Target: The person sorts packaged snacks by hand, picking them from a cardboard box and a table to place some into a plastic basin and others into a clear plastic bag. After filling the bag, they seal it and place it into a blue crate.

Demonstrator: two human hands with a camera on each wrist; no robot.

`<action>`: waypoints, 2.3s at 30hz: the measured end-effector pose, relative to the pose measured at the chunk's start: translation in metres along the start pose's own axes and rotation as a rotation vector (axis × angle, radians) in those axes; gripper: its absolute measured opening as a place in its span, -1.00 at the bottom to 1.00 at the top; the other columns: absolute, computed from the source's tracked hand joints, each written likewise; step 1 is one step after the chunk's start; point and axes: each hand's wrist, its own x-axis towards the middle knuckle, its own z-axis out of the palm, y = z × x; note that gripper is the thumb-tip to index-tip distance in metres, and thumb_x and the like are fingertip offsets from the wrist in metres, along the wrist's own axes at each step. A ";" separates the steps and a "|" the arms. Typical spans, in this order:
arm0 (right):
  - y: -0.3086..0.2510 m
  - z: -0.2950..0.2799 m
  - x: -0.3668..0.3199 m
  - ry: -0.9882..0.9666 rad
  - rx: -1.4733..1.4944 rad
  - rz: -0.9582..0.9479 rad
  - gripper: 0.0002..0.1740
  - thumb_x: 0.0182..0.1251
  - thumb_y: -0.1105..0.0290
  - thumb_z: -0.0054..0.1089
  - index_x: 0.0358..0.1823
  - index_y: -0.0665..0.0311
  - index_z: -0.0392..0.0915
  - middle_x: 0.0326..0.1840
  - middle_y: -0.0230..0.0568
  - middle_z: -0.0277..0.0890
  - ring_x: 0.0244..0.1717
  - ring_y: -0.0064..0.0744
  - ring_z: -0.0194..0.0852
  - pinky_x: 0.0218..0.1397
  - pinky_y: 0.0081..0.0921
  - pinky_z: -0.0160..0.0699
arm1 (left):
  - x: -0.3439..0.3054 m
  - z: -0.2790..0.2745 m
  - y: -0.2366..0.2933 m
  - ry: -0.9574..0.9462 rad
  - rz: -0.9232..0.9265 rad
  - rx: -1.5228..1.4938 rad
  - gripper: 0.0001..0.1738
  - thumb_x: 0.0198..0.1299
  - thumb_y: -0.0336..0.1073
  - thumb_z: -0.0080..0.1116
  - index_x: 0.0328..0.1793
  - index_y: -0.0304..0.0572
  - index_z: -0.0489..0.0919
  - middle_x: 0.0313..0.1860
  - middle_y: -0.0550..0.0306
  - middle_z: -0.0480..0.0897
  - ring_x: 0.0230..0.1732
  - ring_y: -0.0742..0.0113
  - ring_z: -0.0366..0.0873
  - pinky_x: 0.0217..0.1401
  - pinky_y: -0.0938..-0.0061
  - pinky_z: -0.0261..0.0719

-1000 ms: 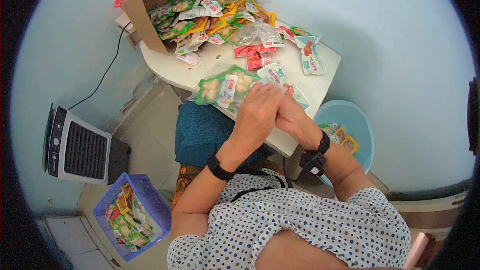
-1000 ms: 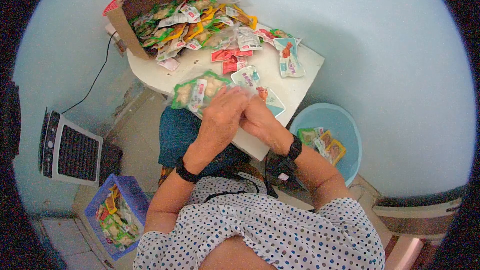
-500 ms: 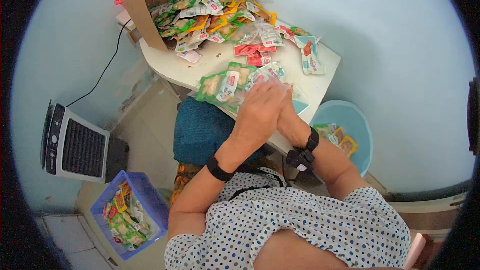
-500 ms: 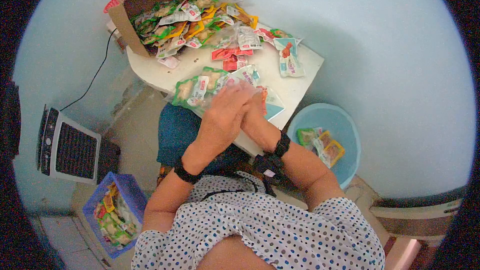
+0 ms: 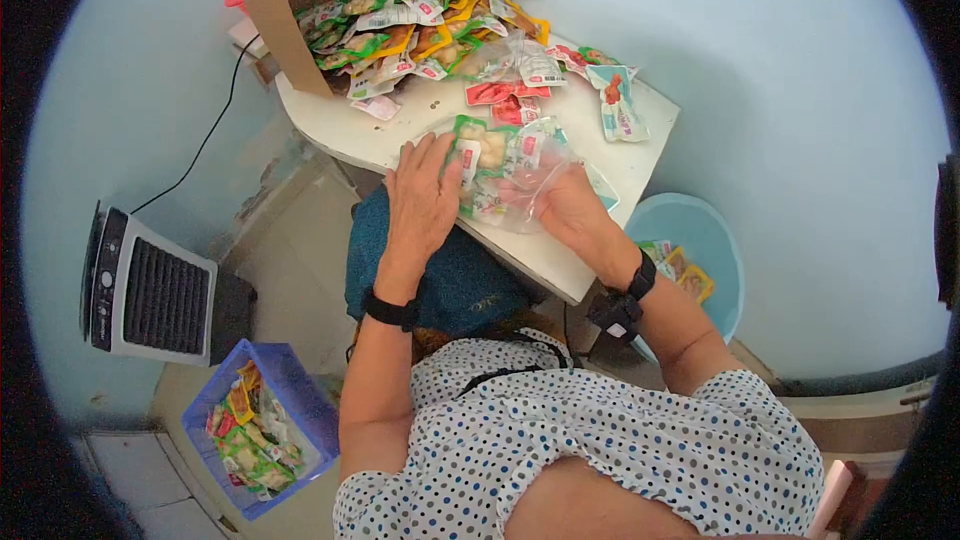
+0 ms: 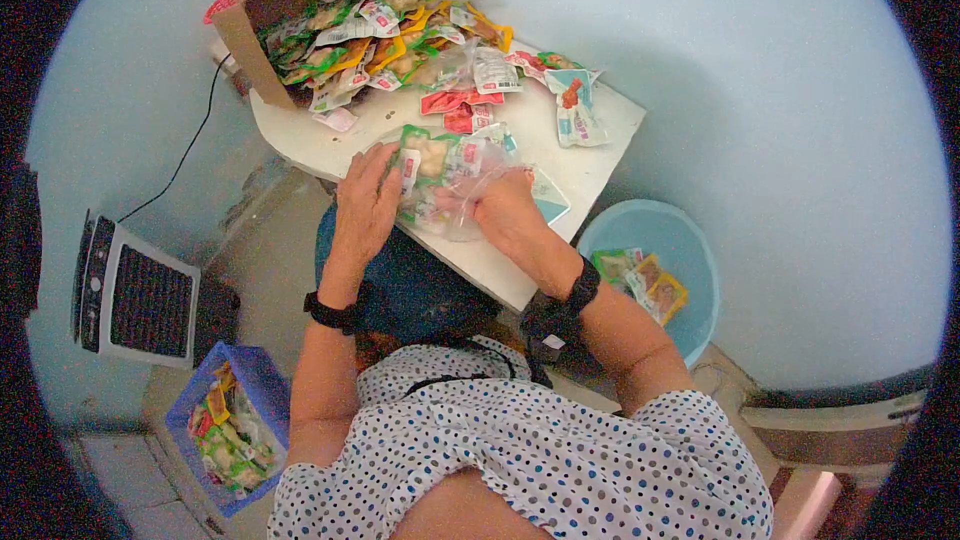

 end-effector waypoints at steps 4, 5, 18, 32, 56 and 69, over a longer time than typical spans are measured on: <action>0.018 -0.011 0.016 0.035 -0.149 -0.138 -0.67 0.33 0.58 0.09 0.10 0.51 0.35 0.09 -0.10 0.48 0.14 -0.13 0.49 0.11 -0.13 0.69 | 0.003 -0.001 -0.006 0.013 0.106 -0.131 -0.58 0.26 -0.29 0.03 0.25 -0.16 0.50 0.23 -0.13 0.50 0.32 -0.19 0.34 0.46 -0.05 0.15; 0.029 -0.027 0.024 -0.021 -0.386 -0.239 -0.69 0.33 0.58 0.09 0.07 0.53 0.36 0.07 -0.10 0.49 0.14 -0.15 0.49 0.12 -0.16 0.68 | 0.003 -0.003 -0.007 0.011 0.116 -0.146 -0.58 0.24 -0.32 0.02 0.23 -0.19 0.51 0.23 -0.14 0.51 0.31 -0.16 0.36 0.43 0.03 0.21; 0.025 0.000 0.001 0.058 -0.002 -0.168 -0.71 0.32 0.63 0.12 0.07 0.44 0.43 0.01 -0.03 0.54 -0.12 -0.16 0.65 -0.07 -0.29 0.76 | -0.004 -0.008 0.005 0.070 0.203 -0.121 -0.52 -0.01 -0.57 0.17 0.13 -0.25 0.56 0.19 -0.17 0.55 0.28 -0.10 0.45 0.39 0.19 0.34; 0.016 -0.005 0.009 0.151 -0.339 -0.001 -0.83 0.29 0.46 0.26 -0.18 0.41 0.54 -0.37 -0.17 0.62 -0.56 -0.39 0.59 -0.66 -0.49 0.46 | -0.006 0.005 -0.025 0.144 -0.100 -0.319 -0.58 0.15 -0.38 0.20 0.18 -0.13 0.58 0.32 -0.14 0.49 0.27 0.05 0.49 0.26 0.27 0.47; -0.020 -0.014 -0.001 0.051 -1.335 -0.229 -0.57 0.26 0.07 0.30 -0.36 0.39 0.61 -0.59 -0.08 0.59 -0.61 -0.31 0.57 -0.48 -0.36 0.53 | -0.009 0.001 0.027 0.178 0.331 0.235 -0.54 0.02 -0.57 0.09 0.12 -0.16 0.57 0.25 -0.15 0.46 0.34 -0.22 0.34 0.43 -0.02 0.25; -0.041 -0.056 0.030 0.000 -1.724 -0.955 -0.73 0.18 0.35 0.32 -0.15 0.26 0.49 -0.21 -0.06 0.56 -0.11 0.00 0.50 -0.14 -0.14 0.50 | -0.033 0.011 0.051 -0.078 0.453 0.148 -0.45 0.09 -0.13 0.29 0.18 -0.24 0.54 0.32 -0.17 0.41 0.45 -0.28 0.16 0.49 -0.18 0.05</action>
